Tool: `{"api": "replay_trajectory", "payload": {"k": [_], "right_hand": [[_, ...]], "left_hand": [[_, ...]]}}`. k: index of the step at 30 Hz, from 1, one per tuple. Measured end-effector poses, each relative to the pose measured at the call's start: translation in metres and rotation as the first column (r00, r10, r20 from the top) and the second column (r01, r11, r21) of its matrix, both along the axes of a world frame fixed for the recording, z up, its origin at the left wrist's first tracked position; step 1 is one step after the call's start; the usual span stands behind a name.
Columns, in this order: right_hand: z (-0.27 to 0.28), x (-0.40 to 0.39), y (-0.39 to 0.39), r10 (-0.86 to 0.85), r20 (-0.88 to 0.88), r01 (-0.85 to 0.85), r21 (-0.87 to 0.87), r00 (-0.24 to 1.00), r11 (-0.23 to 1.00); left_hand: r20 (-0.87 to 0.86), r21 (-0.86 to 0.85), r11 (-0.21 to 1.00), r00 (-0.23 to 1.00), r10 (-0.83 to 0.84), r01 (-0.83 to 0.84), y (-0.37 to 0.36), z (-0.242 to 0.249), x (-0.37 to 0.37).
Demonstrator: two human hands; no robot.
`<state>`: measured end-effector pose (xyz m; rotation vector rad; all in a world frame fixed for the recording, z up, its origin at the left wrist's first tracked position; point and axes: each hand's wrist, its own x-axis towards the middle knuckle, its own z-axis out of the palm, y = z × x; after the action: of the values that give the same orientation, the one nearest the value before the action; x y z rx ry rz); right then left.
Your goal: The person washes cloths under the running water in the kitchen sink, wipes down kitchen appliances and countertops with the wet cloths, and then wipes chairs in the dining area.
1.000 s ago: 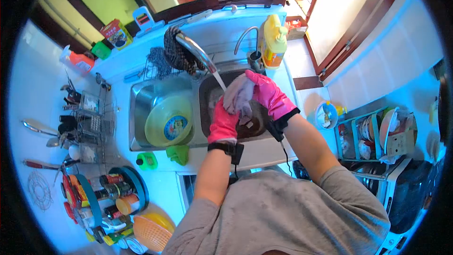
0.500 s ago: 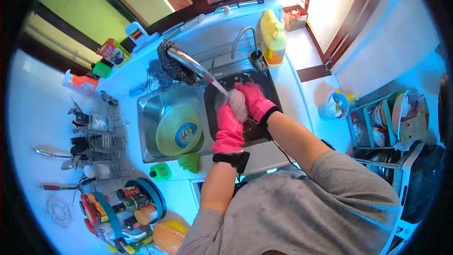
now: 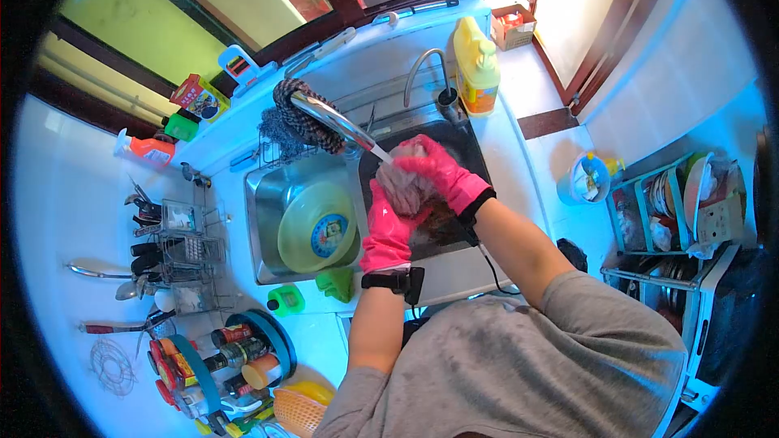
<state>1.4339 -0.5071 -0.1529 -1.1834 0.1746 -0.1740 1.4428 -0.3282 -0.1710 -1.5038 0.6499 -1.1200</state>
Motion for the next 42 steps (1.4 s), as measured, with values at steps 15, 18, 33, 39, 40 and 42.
{"api": "replay_trajectory", "payload": {"k": [15, 18, 33, 39, 40, 42], "right_hand": [[0.028, -0.033, 0.040, 0.055, 0.137, -0.004, -0.349, 0.989, 0.937], [0.017, -0.030, 0.047, -0.137, 0.156, 0.173, -0.241, 0.978, 0.955], [-0.102, -0.019, -0.028, 0.377, -0.566, -0.671, -0.694, 0.733, 0.262], [-0.114, -0.049, 0.002, 0.211, -0.815, -0.829, -0.558, 0.540, -0.034], [-0.079, -0.052, 0.011, 0.165, -0.869, -0.858, -0.490, 0.467, -0.153], [-0.084, -0.054, 0.018, 0.098, -0.907, -0.866, -0.420, 0.409, -0.271]], "left_hand": [[-0.624, -0.699, 0.532, 0.045, -0.780, -0.478, -0.047, 0.025, 0.016], [-0.325, -0.716, 0.154, 0.130, -0.937, -0.681, -0.046, -0.007, 0.024], [-0.477, -0.249, 0.039, 0.088, -0.874, -0.968, 0.037, 0.079, 0.027], [-0.589, -0.404, 0.236, 0.054, -0.807, -0.884, 0.042, 0.021, -0.009], [-0.621, -0.390, 0.325, -0.014, -0.784, -0.862, 0.044, 0.014, -0.014], [-0.645, -0.390, 0.407, -0.070, -0.761, -0.826, 0.050, -0.011, -0.013]]}}
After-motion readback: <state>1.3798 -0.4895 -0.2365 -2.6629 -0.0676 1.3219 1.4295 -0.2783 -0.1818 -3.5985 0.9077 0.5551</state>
